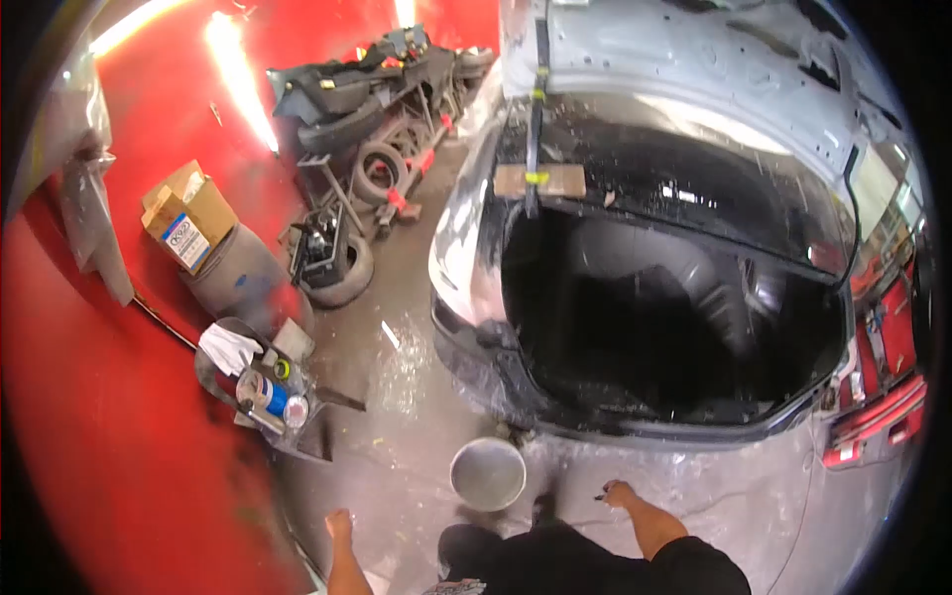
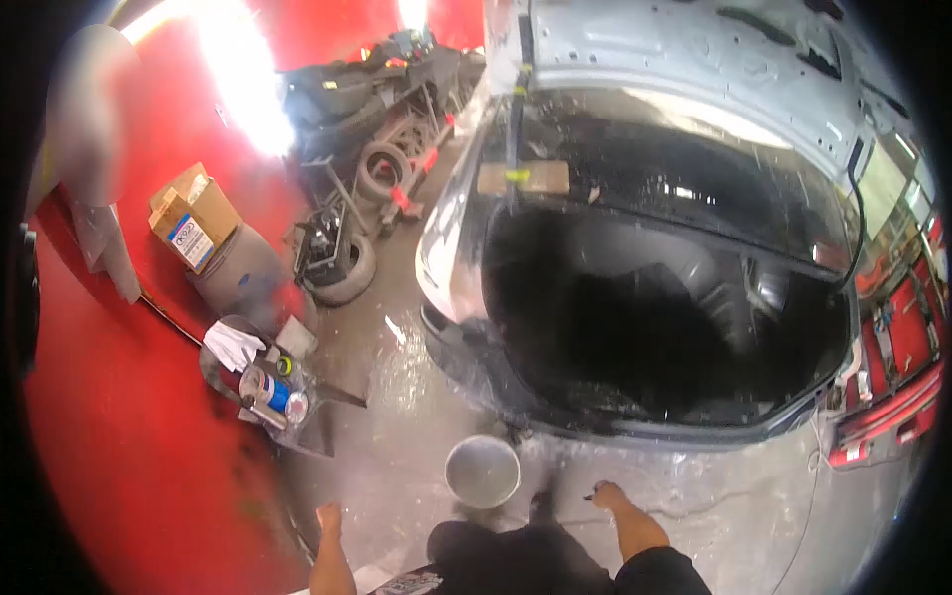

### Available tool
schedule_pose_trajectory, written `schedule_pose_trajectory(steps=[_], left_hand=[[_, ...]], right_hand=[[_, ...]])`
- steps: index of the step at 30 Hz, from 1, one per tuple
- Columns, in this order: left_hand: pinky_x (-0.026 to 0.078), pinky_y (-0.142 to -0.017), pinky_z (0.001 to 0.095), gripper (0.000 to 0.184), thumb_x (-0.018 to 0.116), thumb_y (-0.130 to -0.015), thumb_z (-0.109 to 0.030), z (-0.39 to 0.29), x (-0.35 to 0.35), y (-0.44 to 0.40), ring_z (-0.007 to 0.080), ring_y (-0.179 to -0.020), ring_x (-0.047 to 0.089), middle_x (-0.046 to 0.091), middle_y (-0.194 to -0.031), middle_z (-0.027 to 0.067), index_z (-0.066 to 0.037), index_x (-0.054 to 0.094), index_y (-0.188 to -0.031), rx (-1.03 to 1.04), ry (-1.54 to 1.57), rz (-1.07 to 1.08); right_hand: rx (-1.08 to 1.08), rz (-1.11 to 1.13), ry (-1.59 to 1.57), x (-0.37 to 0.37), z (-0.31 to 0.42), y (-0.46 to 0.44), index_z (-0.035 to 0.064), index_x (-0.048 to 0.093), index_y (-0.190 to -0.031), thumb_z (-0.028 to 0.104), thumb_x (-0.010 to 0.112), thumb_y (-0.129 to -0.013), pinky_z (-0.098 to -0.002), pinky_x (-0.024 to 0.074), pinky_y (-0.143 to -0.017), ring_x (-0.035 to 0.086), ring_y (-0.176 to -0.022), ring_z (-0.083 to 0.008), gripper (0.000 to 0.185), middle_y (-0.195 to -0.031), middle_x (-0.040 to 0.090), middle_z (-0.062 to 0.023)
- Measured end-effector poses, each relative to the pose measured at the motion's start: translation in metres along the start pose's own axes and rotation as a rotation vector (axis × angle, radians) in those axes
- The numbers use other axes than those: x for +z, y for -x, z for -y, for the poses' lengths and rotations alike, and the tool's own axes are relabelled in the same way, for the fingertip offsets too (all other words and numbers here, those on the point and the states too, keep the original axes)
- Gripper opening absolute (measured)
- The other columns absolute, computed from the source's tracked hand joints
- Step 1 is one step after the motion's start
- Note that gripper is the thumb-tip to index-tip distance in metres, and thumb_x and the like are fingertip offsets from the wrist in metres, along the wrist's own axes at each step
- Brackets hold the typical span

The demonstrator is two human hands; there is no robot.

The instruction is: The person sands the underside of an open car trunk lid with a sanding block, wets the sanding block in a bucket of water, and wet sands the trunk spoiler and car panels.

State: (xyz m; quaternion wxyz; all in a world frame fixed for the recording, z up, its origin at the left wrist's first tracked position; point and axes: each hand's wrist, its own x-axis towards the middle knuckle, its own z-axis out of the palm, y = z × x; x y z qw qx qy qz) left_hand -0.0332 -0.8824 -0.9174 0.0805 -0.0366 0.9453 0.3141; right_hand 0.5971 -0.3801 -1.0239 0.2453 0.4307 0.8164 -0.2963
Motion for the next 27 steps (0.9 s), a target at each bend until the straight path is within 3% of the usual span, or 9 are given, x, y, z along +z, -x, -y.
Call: schedule_pose_trajectory(steps=[3,8,9,13,16,18,20,22,27], left_hand=[[0.056,-0.078,0.0489,0.033,0.070,-0.083,-0.025,-0.022,-0.007,-0.016,0.0340,-0.084,0.075,0.076,-0.090,0.0269,0.006,0.077,-0.094,-0.032,0.054,0.024],[0.056,-0.084,0.0506,0.035,0.071,-0.083,-0.027,-0.042,0.018,-0.102,0.0390,-0.089,0.075,0.076,-0.092,0.0273,0.005,0.078,-0.094,-0.007,0.043,0.083],[0.056,-0.085,0.0510,0.035,0.071,-0.084,-0.028,-0.044,0.024,-0.125,0.0400,-0.090,0.075,0.076,-0.092,0.0272,0.005,0.078,-0.094,0.040,-0.002,0.127],[0.056,-0.090,0.0530,0.033,0.069,-0.084,-0.028,-0.036,0.045,-0.241,0.0449,-0.094,0.074,0.075,-0.096,0.0272,0.002,0.079,-0.094,0.435,-0.287,0.311],[0.057,-0.086,0.0546,0.029,0.065,-0.086,-0.024,-0.055,0.048,-0.303,0.0474,-0.091,0.072,0.075,-0.093,0.0252,0.001,0.078,-0.092,0.645,-0.373,0.398],[0.054,-0.076,0.0558,0.037,0.059,-0.093,-0.029,-0.087,0.048,-0.334,0.0493,-0.082,0.069,0.072,-0.085,0.0278,0.003,0.074,-0.081,1.005,-0.448,0.366],[0.053,-0.076,0.0527,0.039,0.060,-0.094,-0.031,-0.143,0.046,-0.346,0.0471,-0.083,0.070,0.072,-0.089,0.0280,0.004,0.075,-0.087,0.976,-0.220,0.437],[0.054,-0.078,0.0494,0.037,0.063,-0.093,-0.030,-0.240,0.015,-0.308,0.0435,-0.088,0.072,0.074,-0.091,0.0270,0.004,0.076,-0.095,0.702,0.107,0.502],[0.056,-0.088,0.0443,0.037,0.071,-0.097,-0.028,-0.357,0.060,-0.291,0.0394,-0.101,0.074,0.076,-0.104,0.0250,0.004,0.075,-0.113,1.031,0.233,0.718]], right_hand=[[-0.215,0.034,0.005,-0.076,0.076,-0.006,0.0119,0.075,-0.125,0.050,0.080,-0.078,-0.0426,0.0558,-0.099,0.071,-0.111,-0.0360,0.061,-0.122,0.075,-0.0189],[0.009,-0.065,-0.367,-0.115,0.189,-0.031,0.0108,0.072,-0.131,0.054,0.087,-0.072,-0.0411,0.0548,-0.100,0.070,-0.115,-0.0341,0.074,-0.124,0.074,-0.0182],[-0.037,-0.177,-0.201,-0.110,0.213,-0.041,0.0076,0.071,-0.133,0.053,0.089,-0.072,-0.0401,0.0534,-0.102,0.070,-0.117,-0.0323,0.079,-0.126,0.073,-0.0189],[-0.206,-0.269,-0.527,-0.087,0.330,-0.060,0.0041,0.067,-0.137,0.052,0.086,-0.077,-0.0425,0.0515,-0.104,0.068,-0.119,-0.0373,0.080,-0.130,0.070,-0.0236],[-0.438,-0.248,-0.312,-0.140,0.469,-0.035,0.0069,0.067,-0.138,0.046,0.079,-0.086,-0.0488,0.0501,-0.104,0.064,-0.121,-0.0427,0.066,-0.129,0.069,-0.0255],[-0.538,-0.419,-0.284,-0.165,0.539,-0.038,0.0028,0.067,-0.135,0.040,0.074,-0.092,-0.0496,0.0491,-0.104,0.062,-0.122,-0.0444,0.058,-0.127,0.068,-0.0264],[-0.574,-0.615,-0.339,-0.196,0.584,-0.041,0.0011,0.066,-0.136,0.036,0.075,-0.092,-0.0480,0.0500,-0.104,0.064,-0.120,-0.0427,0.057,-0.125,0.069,-0.0259],[-0.537,-0.783,-0.360,-0.225,0.612,-0.051,0.0007,0.064,-0.138,0.033,0.078,-0.091,-0.0450,0.0525,-0.101,0.068,-0.116,-0.0382,0.059,-0.121,0.071,-0.0240],[-0.310,-0.665,-0.892,-0.257,0.639,-0.082,-0.0013,0.057,-0.146,0.030,0.079,-0.093,-0.0343,0.0561,-0.089,0.070,-0.100,-0.0224,0.066,-0.125,0.073,-0.0195]])
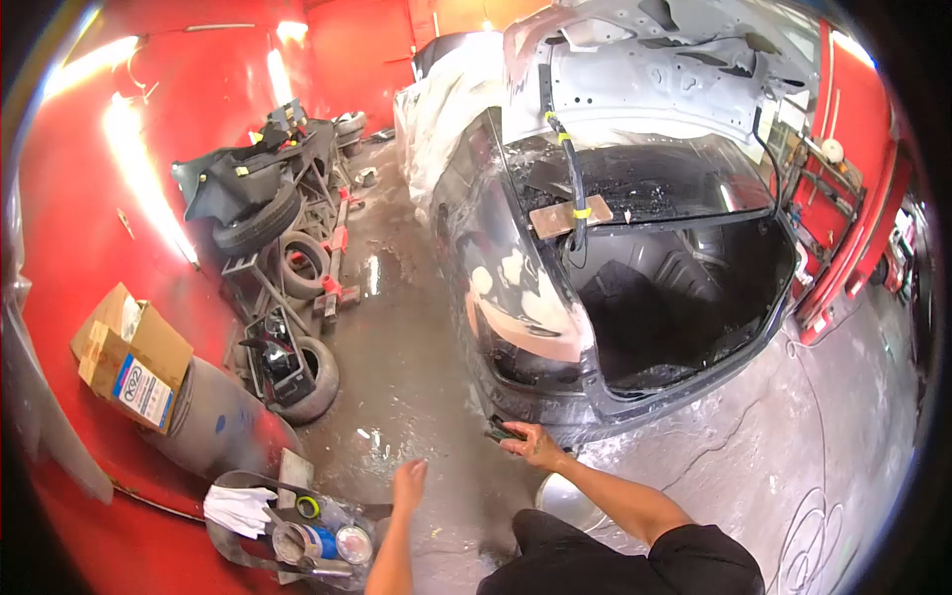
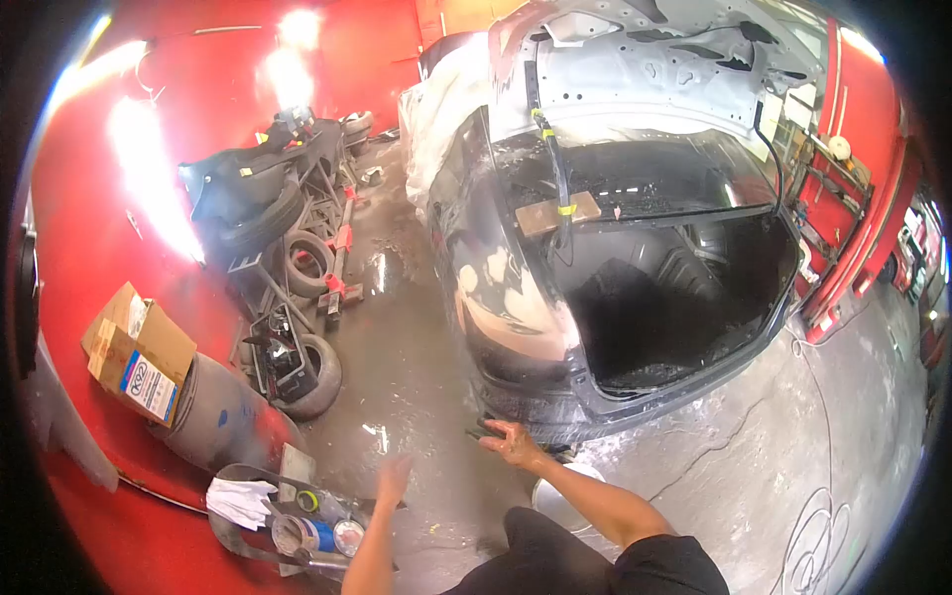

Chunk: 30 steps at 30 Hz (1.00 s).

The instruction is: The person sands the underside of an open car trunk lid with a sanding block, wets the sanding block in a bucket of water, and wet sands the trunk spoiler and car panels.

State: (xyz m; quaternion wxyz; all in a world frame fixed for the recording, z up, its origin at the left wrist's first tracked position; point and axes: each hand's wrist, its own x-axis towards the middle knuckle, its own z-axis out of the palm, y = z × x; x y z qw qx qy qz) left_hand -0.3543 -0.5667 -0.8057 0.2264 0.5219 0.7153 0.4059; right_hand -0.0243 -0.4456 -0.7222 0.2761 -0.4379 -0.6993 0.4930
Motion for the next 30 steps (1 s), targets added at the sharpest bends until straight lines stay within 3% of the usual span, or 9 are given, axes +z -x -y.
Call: schedule_pose_trajectory(steps=[2,5,11,12,15,18,22,28,30], left_hand=[[0.056,-0.092,0.0431,0.038,0.071,-0.098,-0.029,-0.042,0.004,-0.035,0.0368,-0.106,0.074,0.076,-0.109,0.0246,0.004,0.075,-0.116,0.043,0.001,0.127],[0.055,-0.095,0.0425,0.038,0.071,-0.098,-0.030,-0.078,0.009,-0.079,0.0359,-0.110,0.073,0.076,-0.112,0.0231,0.002,0.074,-0.119,0.021,0.041,0.293],[0.055,-0.096,0.0426,0.038,0.071,-0.099,-0.031,-0.110,-0.003,-0.184,0.0359,-0.113,0.072,0.075,-0.118,0.0212,-0.001,0.074,-0.121,0.147,-0.003,0.292],[0.055,-0.096,0.0423,0.038,0.071,-0.099,-0.031,-0.112,-0.009,-0.195,0.0358,-0.113,0.072,0.075,-0.119,0.0212,-0.001,0.074,-0.121,0.151,-0.019,0.293],[0.056,-0.092,0.0409,0.037,0.071,-0.098,-0.031,-0.117,-0.029,-0.236,0.0339,-0.108,0.074,0.077,-0.113,0.0203,0.000,0.076,-0.117,0.141,0.000,0.249],[0.057,-0.088,0.0392,0.034,0.071,-0.097,-0.029,-0.096,-0.052,-0.270,0.0291,-0.099,0.076,0.078,-0.106,0.0196,0.000,0.078,-0.112,0.004,-0.030,0.175],[0.057,-0.082,0.0362,0.031,0.072,-0.097,-0.027,-0.082,-0.074,-0.297,0.0196,-0.090,0.074,0.079,-0.096,0.0171,0.002,0.078,-0.108,0.009,-0.036,0.165],[0.055,-0.077,0.0323,0.030,0.073,-0.096,-0.025,-0.109,-0.047,-0.372,0.0191,-0.084,0.073,0.076,-0.083,0.0134,0.003,0.077,-0.107,0.233,0.157,0.054],[0.055,-0.075,0.0329,0.029,0.074,-0.096,-0.024,-0.108,-0.041,-0.407,0.0181,-0.081,0.072,0.076,-0.083,0.0136,0.003,0.077,-0.106,0.176,0.104,0.169]], right_hand=[[0.110,-0.048,-0.155,0.006,0.024,-0.006,-0.0042,0.056,-0.146,0.026,0.080,-0.094,-0.0299,0.0562,-0.079,0.067,-0.086,-0.0131,0.065,-0.116,0.074,-0.0139],[-0.232,-0.236,0.050,0.031,-0.013,-0.039,-0.0059,0.056,-0.145,0.023,0.081,-0.093,-0.0288,0.0554,-0.075,0.065,-0.083,-0.0103,0.064,-0.111,0.073,-0.0101],[-0.012,-0.093,-0.246,0.040,0.026,-0.110,-0.0080,0.055,-0.145,0.020,0.083,-0.091,-0.0269,0.0540,-0.073,0.062,-0.082,-0.0082,0.067,-0.102,0.071,-0.0035],[0.048,-0.128,-0.426,0.049,0.029,-0.128,-0.0083,0.054,-0.145,0.029,0.083,-0.087,-0.0336,0.0518,-0.099,0.068,-0.116,-0.0211,0.075,-0.128,0.072,-0.0214],[0.139,0.053,-0.347,0.045,0.045,-0.183,-0.0080,0.051,-0.149,0.026,0.081,-0.090,-0.0341,0.0514,-0.102,0.066,-0.120,-0.0221,0.075,-0.134,0.069,-0.0220],[-0.210,0.019,-0.394,0.050,0.061,-0.222,-0.0056,0.056,-0.144,0.018,0.078,-0.094,-0.0309,0.0546,-0.096,0.068,-0.109,-0.0155,0.059,-0.123,0.071,-0.0117],[-0.114,0.048,-0.462,0.012,0.120,-0.251,-0.0026,0.054,-0.147,0.021,0.073,-0.098,-0.0365,0.0488,-0.109,0.062,-0.126,-0.0209,0.058,-0.140,0.065,-0.0163],[-0.199,-0.001,-0.269,0.031,0.086,-0.298,0.0005,0.054,-0.148,0.025,0.072,-0.099,-0.0404,0.0484,-0.108,0.060,-0.132,-0.0262,0.058,-0.141,0.065,-0.0174],[-0.234,0.124,0.031,0.018,0.092,-0.305,0.0027,0.055,-0.148,0.025,0.072,-0.098,-0.0430,0.0483,-0.108,0.061,-0.130,-0.0302,0.057,-0.140,0.064,-0.0194]])
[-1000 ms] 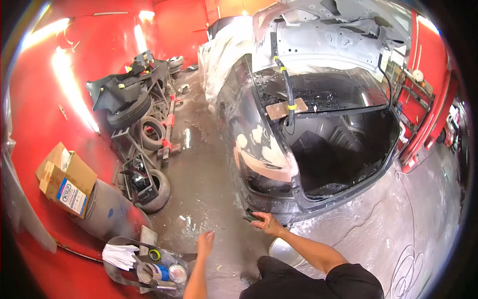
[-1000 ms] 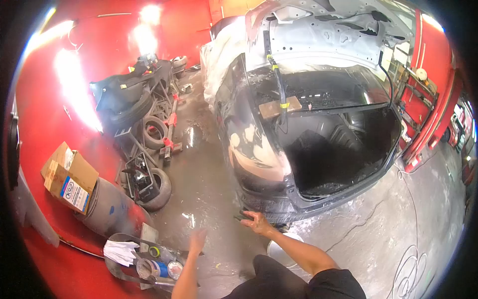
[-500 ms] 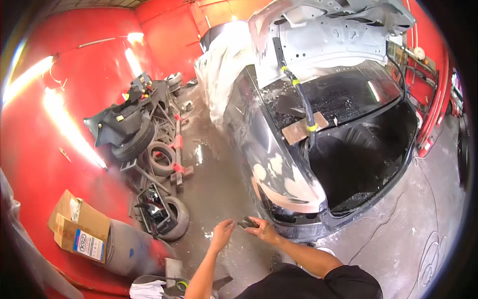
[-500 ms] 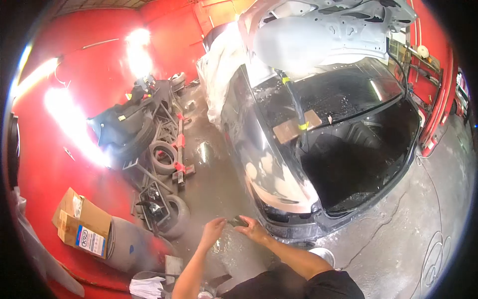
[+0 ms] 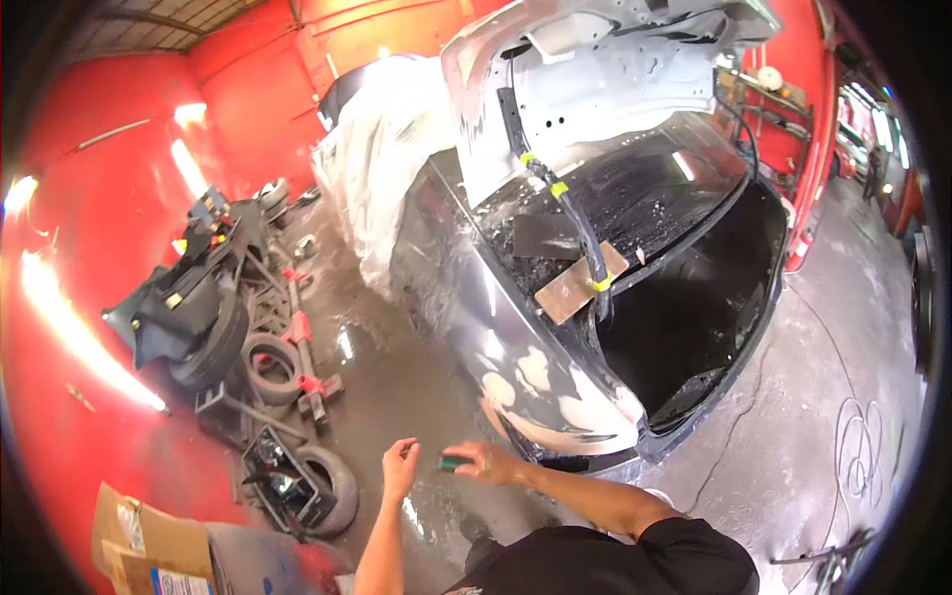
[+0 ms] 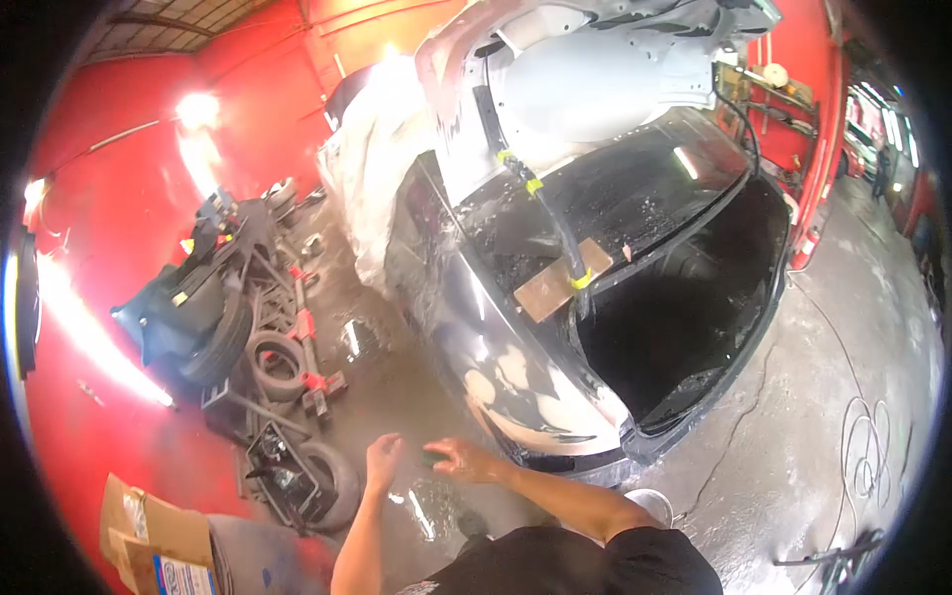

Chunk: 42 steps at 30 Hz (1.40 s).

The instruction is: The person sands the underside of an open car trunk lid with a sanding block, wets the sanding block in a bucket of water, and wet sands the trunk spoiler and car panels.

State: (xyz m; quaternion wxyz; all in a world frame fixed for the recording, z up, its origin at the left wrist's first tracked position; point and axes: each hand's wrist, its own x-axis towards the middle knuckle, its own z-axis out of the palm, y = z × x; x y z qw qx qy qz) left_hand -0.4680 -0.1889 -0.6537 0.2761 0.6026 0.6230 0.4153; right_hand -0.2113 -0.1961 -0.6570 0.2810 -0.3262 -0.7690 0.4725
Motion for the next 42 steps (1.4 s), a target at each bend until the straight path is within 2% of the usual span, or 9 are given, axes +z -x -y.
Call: schedule_pose_trajectory(steps=[2,5,12,19,27,28,31,36,42], left_hand=[[0.053,-0.070,0.0339,0.027,0.075,-0.095,-0.022,0.008,0.000,-0.038,0.0171,-0.074,0.068,0.076,-0.083,0.0132,0.004,0.078,-0.102,-0.009,-0.030,0.060],[0.053,-0.070,0.0336,0.024,0.075,-0.094,-0.020,0.020,-0.003,-0.093,0.0170,-0.073,0.068,0.076,-0.081,0.0125,0.004,0.078,-0.097,0.075,0.016,0.080],[0.058,-0.088,0.0378,0.022,0.073,-0.093,-0.013,0.021,-0.018,-0.185,0.0267,-0.095,0.075,0.076,-0.100,0.0164,0.002,0.075,-0.109,0.277,0.051,0.187],[0.056,-0.082,0.0372,0.019,0.070,-0.098,-0.014,0.014,0.003,-0.263,0.0260,-0.089,0.072,0.075,-0.098,0.0171,0.002,0.076,-0.105,0.405,0.135,0.246],[0.054,-0.079,0.0363,0.019,0.067,-0.099,-0.010,-0.058,0.037,-0.301,0.0238,-0.086,0.068,0.071,-0.101,0.0146,0.003,0.072,-0.111,0.580,0.207,0.296],[0.054,-0.080,0.0362,0.019,0.067,-0.099,-0.009,-0.065,0.038,-0.300,0.0237,-0.087,0.068,0.071,-0.102,0.0147,0.003,0.072,-0.112,0.593,0.194,0.291],[0.055,-0.081,0.0362,0.020,0.068,-0.098,-0.007,-0.081,0.037,-0.307,0.0248,-0.089,0.069,0.071,-0.104,0.0157,0.004,0.071,-0.114,0.624,0.226,0.272],[0.054,-0.094,0.0423,0.023,0.068,-0.092,-0.002,-0.094,0.041,-0.327,0.0360,-0.104,0.069,0.072,-0.114,0.0191,0.003,0.071,-0.114,0.614,0.207,0.204],[0.054,-0.095,0.0403,0.020,0.065,-0.096,-0.001,-0.137,0.062,-0.324,0.0326,-0.104,0.070,0.071,-0.113,0.0189,0.003,0.071,-0.114,0.774,0.204,0.158]], right_hand=[[-0.038,0.059,0.175,-0.017,0.024,-0.008,0.0063,0.056,-0.148,0.024,0.070,-0.098,-0.0468,0.0478,-0.106,0.061,-0.125,-0.0375,0.054,-0.137,0.064,-0.0213],[-0.008,-0.282,0.186,-0.027,0.021,-0.033,0.0061,0.056,-0.147,0.024,0.069,-0.099,-0.0464,0.0481,-0.106,0.062,-0.124,-0.0368,0.053,-0.135,0.064,-0.0197],[0.184,-0.310,0.277,-0.030,0.060,-0.090,0.0062,0.056,-0.147,0.023,0.070,-0.097,-0.0479,0.0484,-0.106,0.060,-0.125,-0.0377,0.054,-0.139,0.062,-0.0201],[0.086,-0.540,0.742,-0.064,0.061,-0.102,0.0085,0.051,-0.150,0.025,0.065,-0.099,-0.0485,0.0441,-0.113,0.054,-0.135,-0.0367,0.056,-0.145,0.057,-0.0171],[-0.037,-0.585,1.102,-0.142,0.129,-0.092,0.0085,0.054,-0.147,0.023,0.069,-0.095,-0.0492,0.0432,-0.112,0.056,-0.128,-0.0360,0.055,-0.143,0.056,-0.0172],[-0.030,-0.692,0.899,-0.148,0.150,-0.093,0.0102,0.055,-0.146,0.020,0.070,-0.094,-0.0490,0.0444,-0.110,0.057,-0.126,-0.0352,0.055,-0.142,0.056,-0.0161],[-0.007,-0.411,1.185,-0.163,0.135,-0.095,0.0091,0.056,-0.145,0.017,0.071,-0.091,-0.0470,0.0459,-0.108,0.058,-0.125,-0.0348,0.056,-0.139,0.057,-0.0161],[-0.080,-0.740,1.255,-0.219,0.193,-0.087,0.0077,0.062,-0.141,0.017,0.080,-0.083,-0.0478,0.0490,-0.106,0.057,-0.127,-0.0374,0.061,-0.140,0.058,-0.0180],[-0.101,-0.910,1.508,-0.299,0.238,-0.075,0.0081,0.062,-0.138,0.015,0.080,-0.082,-0.0492,0.0443,-0.107,0.059,-0.123,-0.0362,0.059,-0.140,0.059,-0.0146]])
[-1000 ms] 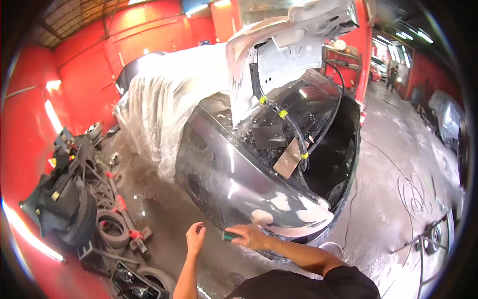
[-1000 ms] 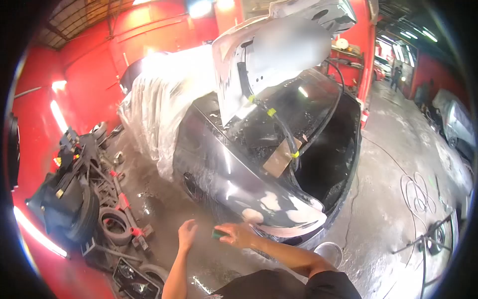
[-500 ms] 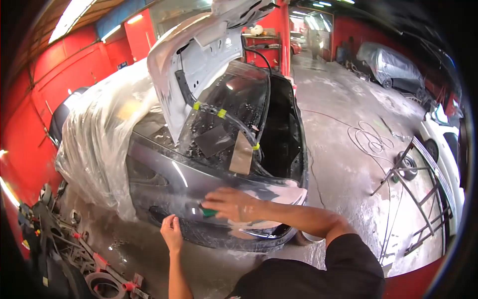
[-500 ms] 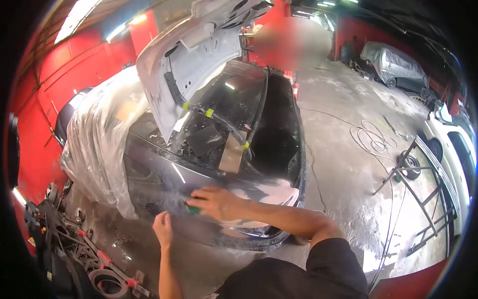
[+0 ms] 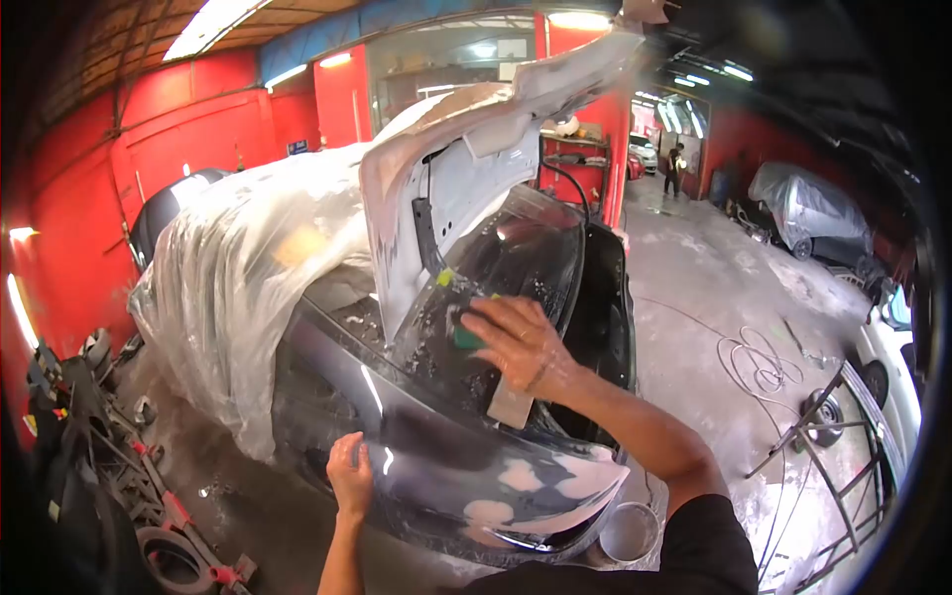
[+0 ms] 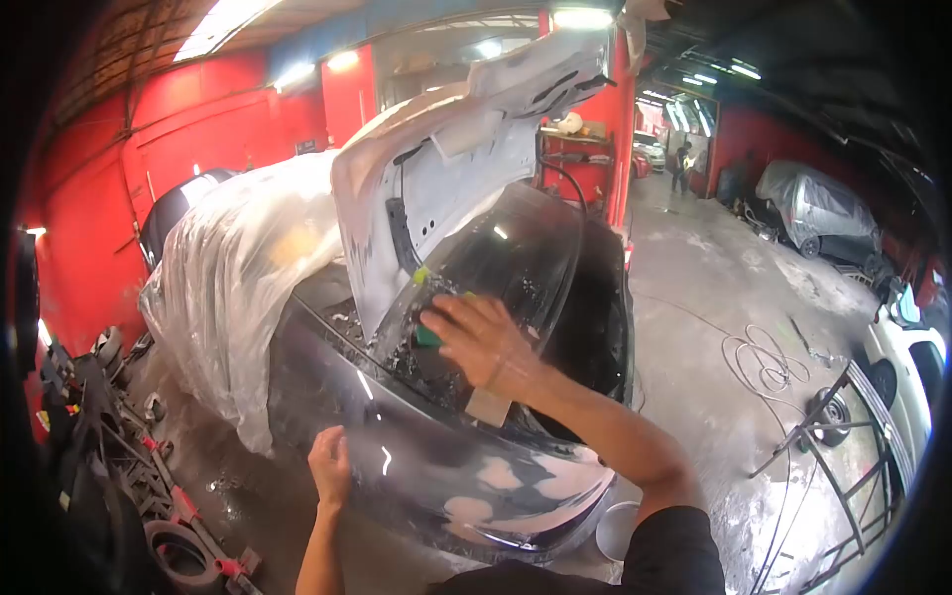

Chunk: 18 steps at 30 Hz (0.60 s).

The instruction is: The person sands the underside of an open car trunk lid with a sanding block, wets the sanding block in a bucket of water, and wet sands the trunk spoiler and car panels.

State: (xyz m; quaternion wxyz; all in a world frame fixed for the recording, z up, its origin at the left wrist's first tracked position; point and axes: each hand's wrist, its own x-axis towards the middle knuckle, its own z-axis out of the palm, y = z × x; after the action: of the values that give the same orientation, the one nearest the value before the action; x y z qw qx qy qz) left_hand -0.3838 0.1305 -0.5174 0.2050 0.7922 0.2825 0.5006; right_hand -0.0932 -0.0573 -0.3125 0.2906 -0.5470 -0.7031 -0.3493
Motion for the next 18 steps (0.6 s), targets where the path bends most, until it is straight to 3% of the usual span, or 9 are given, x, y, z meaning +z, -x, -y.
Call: schedule_pose_trajectory(steps=[8,10,18], left_hand=[[0.051,-0.098,0.0450,0.027,0.067,-0.095,-0.003,-0.019,0.021,-0.085,0.0387,-0.112,0.065,0.069,-0.118,0.0209,0.001,0.068,-0.122,0.240,0.154,-0.008],[0.050,-0.099,0.0454,0.029,0.067,-0.096,-0.003,-0.021,0.019,-0.109,0.0393,-0.113,0.064,0.068,-0.119,0.0216,0.000,0.068,-0.124,0.299,0.169,-0.005],[0.048,-0.106,0.0450,0.033,0.068,-0.095,-0.003,-0.022,0.024,-0.168,0.0376,-0.120,0.064,0.068,-0.123,0.0213,0.002,0.067,-0.127,0.342,0.295,0.038]], right_hand=[[-0.084,-0.334,0.467,-0.071,-0.056,-0.082,0.0102,0.064,-0.138,0.010,0.077,-0.083,-0.0498,0.0483,-0.102,0.060,-0.122,-0.0364,0.056,-0.138,0.062,-0.0148],[-0.019,-0.391,0.486,-0.091,-0.067,-0.101,0.0107,0.065,-0.138,0.008,0.075,-0.085,-0.0498,0.0476,-0.103,0.059,-0.124,-0.0378,0.055,-0.139,0.062,-0.0133],[-0.043,-0.427,0.780,-0.141,-0.092,-0.164,0.0053,0.067,-0.134,0.008,0.074,-0.088,-0.0460,0.0463,-0.108,0.059,-0.127,-0.0372,0.047,-0.141,0.063,-0.0151]])
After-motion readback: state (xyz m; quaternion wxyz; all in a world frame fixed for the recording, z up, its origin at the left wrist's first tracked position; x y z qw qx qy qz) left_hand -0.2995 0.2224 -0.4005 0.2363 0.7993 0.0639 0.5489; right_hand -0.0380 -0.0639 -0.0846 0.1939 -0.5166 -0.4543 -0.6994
